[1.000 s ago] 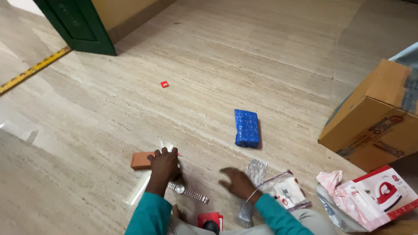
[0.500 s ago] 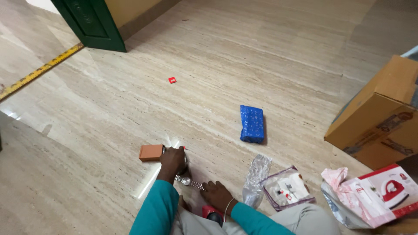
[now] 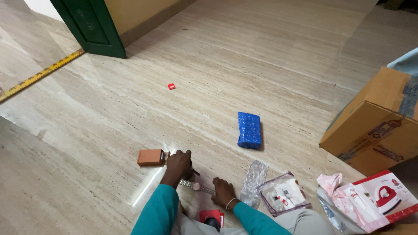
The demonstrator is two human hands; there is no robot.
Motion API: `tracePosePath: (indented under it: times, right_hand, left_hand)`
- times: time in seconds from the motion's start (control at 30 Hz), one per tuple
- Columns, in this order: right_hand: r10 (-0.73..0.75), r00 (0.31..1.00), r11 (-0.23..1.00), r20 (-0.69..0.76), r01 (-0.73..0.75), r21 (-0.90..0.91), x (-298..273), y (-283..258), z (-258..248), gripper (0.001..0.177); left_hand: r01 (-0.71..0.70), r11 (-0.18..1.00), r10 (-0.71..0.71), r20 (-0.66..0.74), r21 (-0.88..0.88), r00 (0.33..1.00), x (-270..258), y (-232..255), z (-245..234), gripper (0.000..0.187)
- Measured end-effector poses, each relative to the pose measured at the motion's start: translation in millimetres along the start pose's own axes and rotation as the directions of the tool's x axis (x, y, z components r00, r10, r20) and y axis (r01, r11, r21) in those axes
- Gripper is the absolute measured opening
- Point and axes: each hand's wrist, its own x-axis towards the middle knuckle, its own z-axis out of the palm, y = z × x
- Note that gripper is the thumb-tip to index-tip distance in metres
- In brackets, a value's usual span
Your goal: The person sits on the floor and packs several small items, including a watch and a black cylindrical object, into plastic bags. They handle the items one by one, placing them into bags and sealing them.
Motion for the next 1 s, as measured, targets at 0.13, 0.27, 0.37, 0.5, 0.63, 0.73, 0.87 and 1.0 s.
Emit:
tracePosePath:
  times: [0.13, 0.27, 0.37, 0.5, 0.63, 0.73, 0.87, 1.0]
  right_hand:
    - [0.002, 0.994, 0.994, 0.109, 0.01, -0.11, 0, 13, 8, 0.038]
    - [-0.023, 0.989, 1.0, 0.148, 0.021, 0.013, 2, 28, 8, 0.02]
    - [-0.018, 0.964, 0.995, 0.265, -0.009, 0.1, 8, 37, -1, 0.022]
    - [-0.087, 0.953, 0.991, 0.292, 0.053, 0.124, 10, 43, -25, 0.025]
    - [-0.234, 0.914, 0.923, 0.332, 0.101, 0.371, 8, 41, -66, 0.027]
    - [-0.301, 0.909, 0.812, 0.29, 0.085, 0.577, 2, 34, -109, 0.032]
    - [-0.337, 0.927, 0.616, 0.164, 0.085, 0.783, -11, 16, -170, 0.032]
    - [-0.304, 0.952, 0.498, 0.042, 0.121, 0.858, -36, 3, -228, 0.033]
  left_hand:
    - [-0.03, 0.999, 0.029, 0.032, 0.039, 0.999, 0, 6, -6, 0.049]
    - [-0.079, 0.997, 0.08, 0.017, -0.02, 0.997, 1, 14, -7, 0.058]
    - [-0.114, 0.993, 0.114, -0.009, -0.014, 0.993, -1, 18, -5, 0.057]
    - [-0.131, 0.991, 0.131, -0.004, -0.007, 0.991, 1, 19, -1, 0.053]
    - [-0.129, 0.991, 0.129, 0.003, 0.021, 0.992, 2, 19, -1, 0.051]
    - [-0.122, 0.992, 0.12, 0.049, 0.037, 0.992, -2, 22, -8, 0.064]
    - [-0.077, 0.995, 0.069, 0.124, 0.056, 0.99, -11, 35, -26, 0.096]
    - [-0.265, 0.961, 0.266, 0.013, -0.076, 0.964, -20, 58, -42, 0.112]
